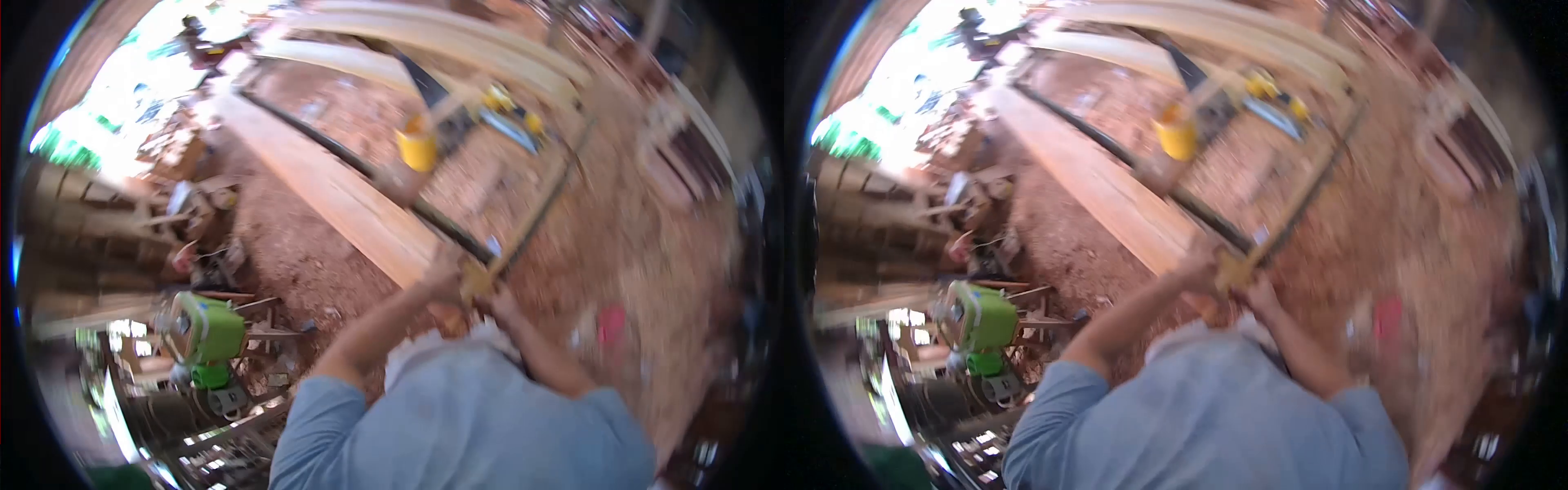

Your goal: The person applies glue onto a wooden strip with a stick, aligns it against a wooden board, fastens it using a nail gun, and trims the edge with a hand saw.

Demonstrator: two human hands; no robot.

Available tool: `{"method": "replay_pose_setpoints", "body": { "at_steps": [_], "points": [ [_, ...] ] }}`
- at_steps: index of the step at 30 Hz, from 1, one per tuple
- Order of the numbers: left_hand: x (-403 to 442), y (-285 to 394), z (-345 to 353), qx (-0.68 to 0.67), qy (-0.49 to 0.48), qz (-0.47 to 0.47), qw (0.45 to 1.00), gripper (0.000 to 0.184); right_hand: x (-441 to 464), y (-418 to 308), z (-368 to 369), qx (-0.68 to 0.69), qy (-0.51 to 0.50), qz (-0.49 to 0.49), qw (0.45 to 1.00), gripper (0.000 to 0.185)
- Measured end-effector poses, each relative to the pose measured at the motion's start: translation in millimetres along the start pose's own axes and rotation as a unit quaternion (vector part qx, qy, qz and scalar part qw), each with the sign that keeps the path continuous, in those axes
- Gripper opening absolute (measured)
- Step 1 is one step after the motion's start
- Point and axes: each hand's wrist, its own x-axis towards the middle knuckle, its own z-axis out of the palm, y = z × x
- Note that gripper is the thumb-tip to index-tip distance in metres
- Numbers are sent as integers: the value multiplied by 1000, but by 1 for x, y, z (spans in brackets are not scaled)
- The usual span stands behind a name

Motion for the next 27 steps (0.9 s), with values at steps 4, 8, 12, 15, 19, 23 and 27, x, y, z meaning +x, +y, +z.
{"method": "replay_pose_setpoints", "body": {
  "at_steps": [4, 8, 12, 15, 19, 23, 27],
  "points": [
    [-3, -3, 15, -65, 90, 27, 993, 72, -37, 37, 2, 82, 149, 65, 983, 37],
    [-4, 0, 6, -44, 13, 38, 998, 68, -66, 76, 25, 183, 105, 83, 974, 38],
    [-5, 1, -1, -51, 11, 34, 998, 65, -58, 88, 44, 153, 28, 19, 988, 38],
    [-6, -1, 5, -82, 42, 59, 994, 59, -59, 77, 58, 73, 94, 20, 993, 32],
    [-5, 6, -9, -57, 16, 46, 997, 59, -63, 77, 61, 12, 120, 48, 992, 30],
    [44, 12, -34, -30, -102, 72, 992, 69, -67, 57, 69, -82, 152, 62, 983, 30],
    [60, 17, -24, -62, -155, 120, 979, 70, -71, 55, 84, -108, 243, -5, 964, 34]
  ]
}}
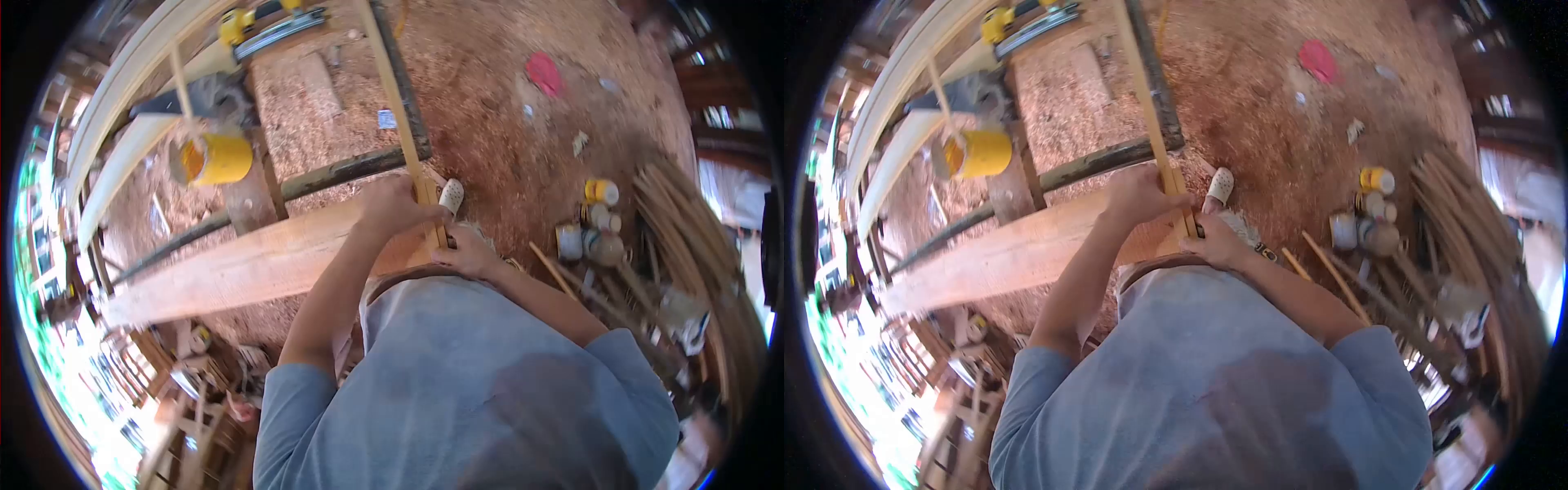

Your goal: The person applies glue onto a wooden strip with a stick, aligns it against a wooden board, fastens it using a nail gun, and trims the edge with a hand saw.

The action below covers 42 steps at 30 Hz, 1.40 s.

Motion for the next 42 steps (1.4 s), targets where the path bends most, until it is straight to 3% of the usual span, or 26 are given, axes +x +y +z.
{"method": "replay_pose_setpoints", "body": {
  "at_steps": [1, 3, 7, 9, 13, 15, 19, 21, 25, 27, 30, 32, 36, 39, 42],
  "points": [
    [1, 2, -1, 4, -17, 23, 1000, 70, -1, 7, 6, 12, 25, 8, 1000, 34],
    [-1, 4, -5, 20, -60, -28, 998, 70, -4, 23, 17, 103, 66, 5, 992, 40],
    [-3, 1, -7, -1, -46, 5, 999, 65, -12, 11, 24, 46, 138, 10, 989, 44],
    [-5, 2, -5, 6, -20, 13, 1000, 64, -17, 24, 27, 197, 107, 101, 969, 42],
    [-1, -5, 9, 43, 4, 55, 998, 61, -17, 43, 60, 325, 166, 128, 922, 38],
    [-1, -4, 8, 50, 2, 44, 998, 63, -14, 42, 84, 453, 215, 80, 861, 38],
    [-10, 5, 2, 42, 12, 67, 997, 65, 1, 44, 113, 519, 282, 1, 807, 38],
    [-6, 9, 0, 77, -31, 25, 996, 77, -2, 20, 111, 655, 311, -5, 689, 41],
    [-5, 12, 0, 116, -39, 20, 992, 80, -1, 20, 122, 685, 295, -1, 666, 43],
    [-3, 7, 2, 100, -38, 21, 994, 84, -2, 21, 121, 687, 250, 12, 682, 43],
    [-3, 4, 9, 107, 12, 35, 994, 69, -8, 15, 120, 671, 260, -3, 694, 43],
    [-7, 7, 9, 106, 27, 40, 993, 70, 16, 65, 128, 645, 280, -19, 711, 44],
    [-3, 4, 10, 101, 10, 23, 995, 71, 21, 66, 133, 584, 335, -104, 732, 51],
    [-3, 2, 10, 102, 6, 28, 994, 72, 11, 58, 127, 558, 330, -53, 759, 53],
    [-2, 2, 10, 94, -4, 30, 995, 73, 20, 69, 130, 592, 320, -85, 735, 54]
  ]
}}
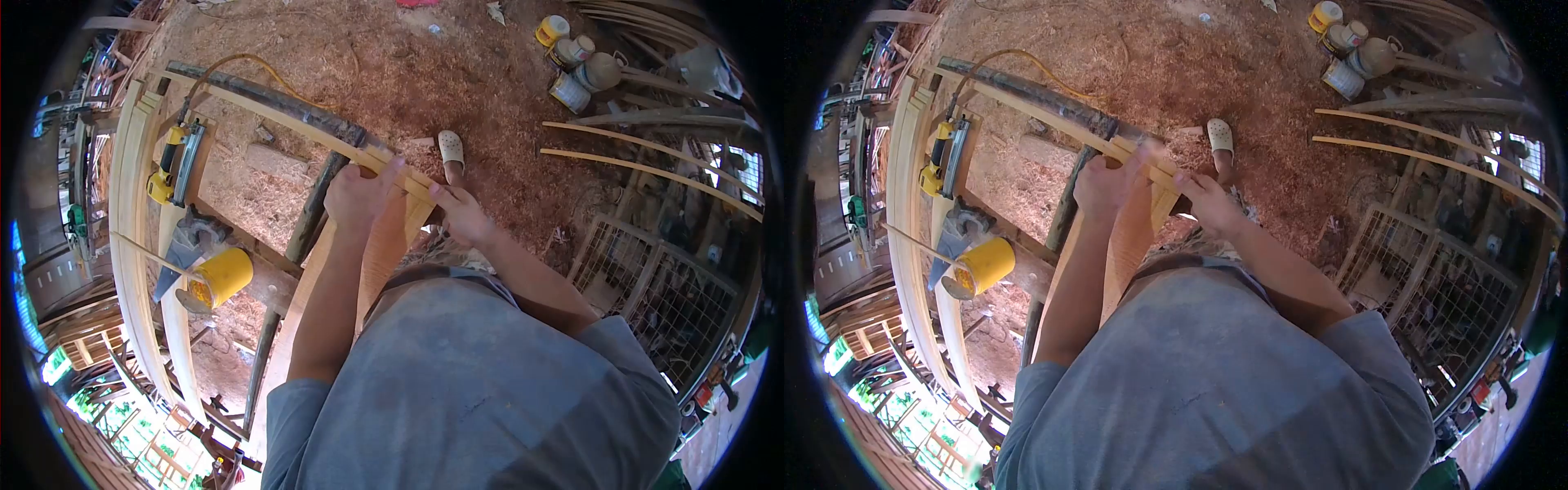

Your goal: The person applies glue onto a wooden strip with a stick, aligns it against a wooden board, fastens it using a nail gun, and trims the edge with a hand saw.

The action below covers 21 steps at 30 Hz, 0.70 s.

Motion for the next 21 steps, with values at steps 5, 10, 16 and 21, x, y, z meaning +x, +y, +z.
{"method": "replay_pose_setpoints", "body": {
  "at_steps": [5, 10, 16, 21],
  "points": [
    [-3, -2, -1, -31, 4, 1, 1000, 75, -12, -25, 11, -31, -38, 32, 998, 60],
    [2, -7, 4, -3, 23, 10, 1000, 74, -11, -25, 9, -20, -79, 28, 996, 82],
    [36, -31, -8, -185, -24, -53, 981, 61, -8, -17, 6, -29, -29, 23, 999, 51],
    [44, -45, 11, -476, -43, 12, 878, 25, 1, -12, -3, -44, -43, 39, 997, 50]
  ]
}}
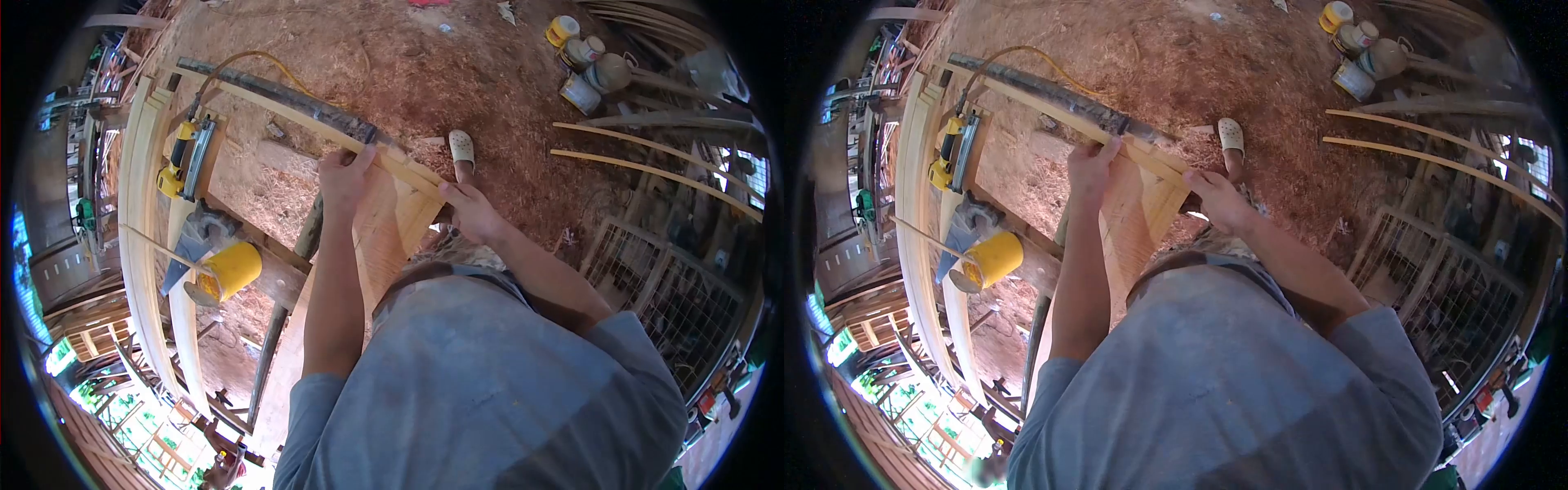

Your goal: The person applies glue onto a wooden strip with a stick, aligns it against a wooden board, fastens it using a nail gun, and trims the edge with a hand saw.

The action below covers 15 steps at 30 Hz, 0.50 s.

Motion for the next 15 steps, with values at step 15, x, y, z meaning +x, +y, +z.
{"method": "replay_pose_setpoints", "body": {
  "at_steps": [15],
  "points": [
    [5, -4, -6, -23, -15, -11, 1000, 26, -6, -5, 9, 52, -12, -12, 999, 46]
  ]
}}
